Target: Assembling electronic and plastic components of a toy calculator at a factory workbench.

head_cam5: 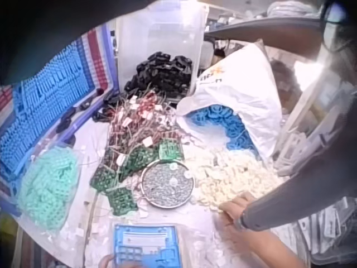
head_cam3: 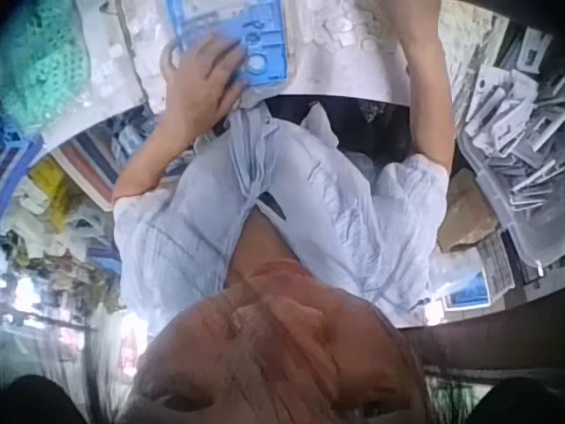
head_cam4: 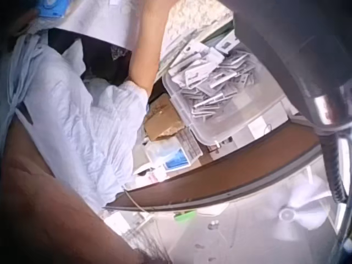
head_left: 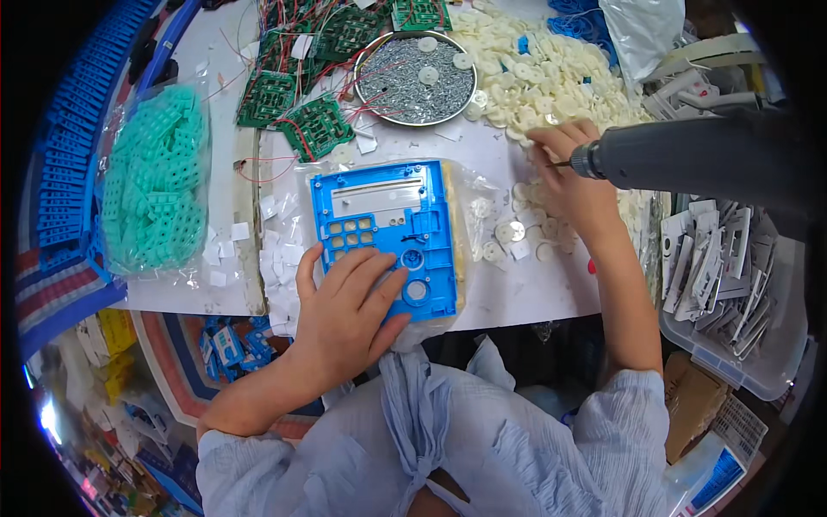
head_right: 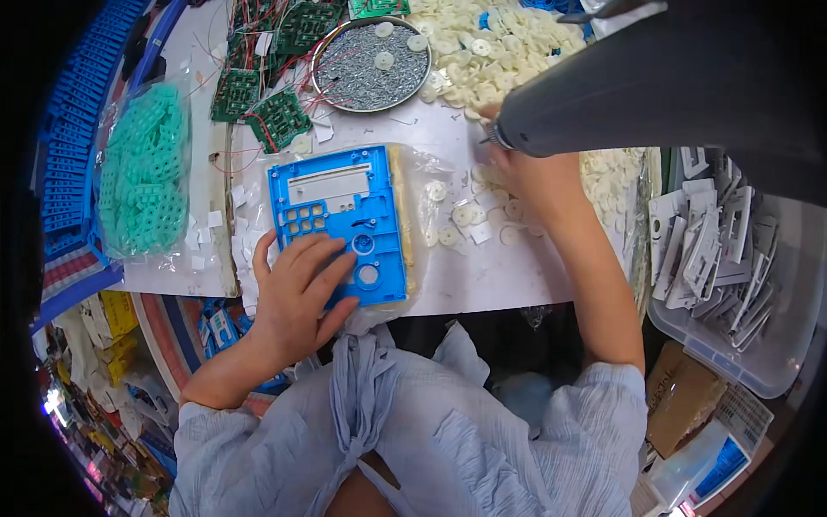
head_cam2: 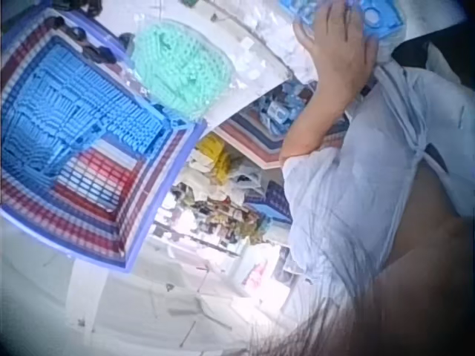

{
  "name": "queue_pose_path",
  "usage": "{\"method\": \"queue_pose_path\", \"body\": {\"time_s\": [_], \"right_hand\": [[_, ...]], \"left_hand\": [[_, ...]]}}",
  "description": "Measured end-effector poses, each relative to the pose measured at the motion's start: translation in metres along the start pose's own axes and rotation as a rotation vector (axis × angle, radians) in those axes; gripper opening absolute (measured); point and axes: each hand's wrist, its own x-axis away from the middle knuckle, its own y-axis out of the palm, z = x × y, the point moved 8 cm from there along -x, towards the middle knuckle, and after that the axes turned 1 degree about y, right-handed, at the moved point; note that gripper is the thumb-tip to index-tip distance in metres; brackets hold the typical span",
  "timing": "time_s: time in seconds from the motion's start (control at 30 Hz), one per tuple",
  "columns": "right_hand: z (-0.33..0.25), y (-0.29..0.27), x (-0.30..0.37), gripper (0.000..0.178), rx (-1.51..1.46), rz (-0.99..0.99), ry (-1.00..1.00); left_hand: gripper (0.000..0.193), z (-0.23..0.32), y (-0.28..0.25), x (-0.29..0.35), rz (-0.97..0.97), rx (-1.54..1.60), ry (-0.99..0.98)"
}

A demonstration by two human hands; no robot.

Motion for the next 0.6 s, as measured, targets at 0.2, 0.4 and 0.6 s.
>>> {"method": "queue_pose_path", "body": {"time_s": [0.2,0.4,0.6], "right_hand": [[-0.02,0.004,-0.024,0.018,0.185,0.025,-0.245],[-0.015,-0.005,0.043,0.013,-0.368,0.091,0.117],[-0.132,-0.025,0.114,0.03,-0.63,0.096,-0.153]], "left_hand": [[0.045,-0.001,0.004,0.004,0.006,0.031,-0.009],[0.029,-0.001,-0.016,0.004,0.097,0.379,-0.106],[0.014,0.021,0.019,-0.008,-0.19,1.101,-0.284]]}}
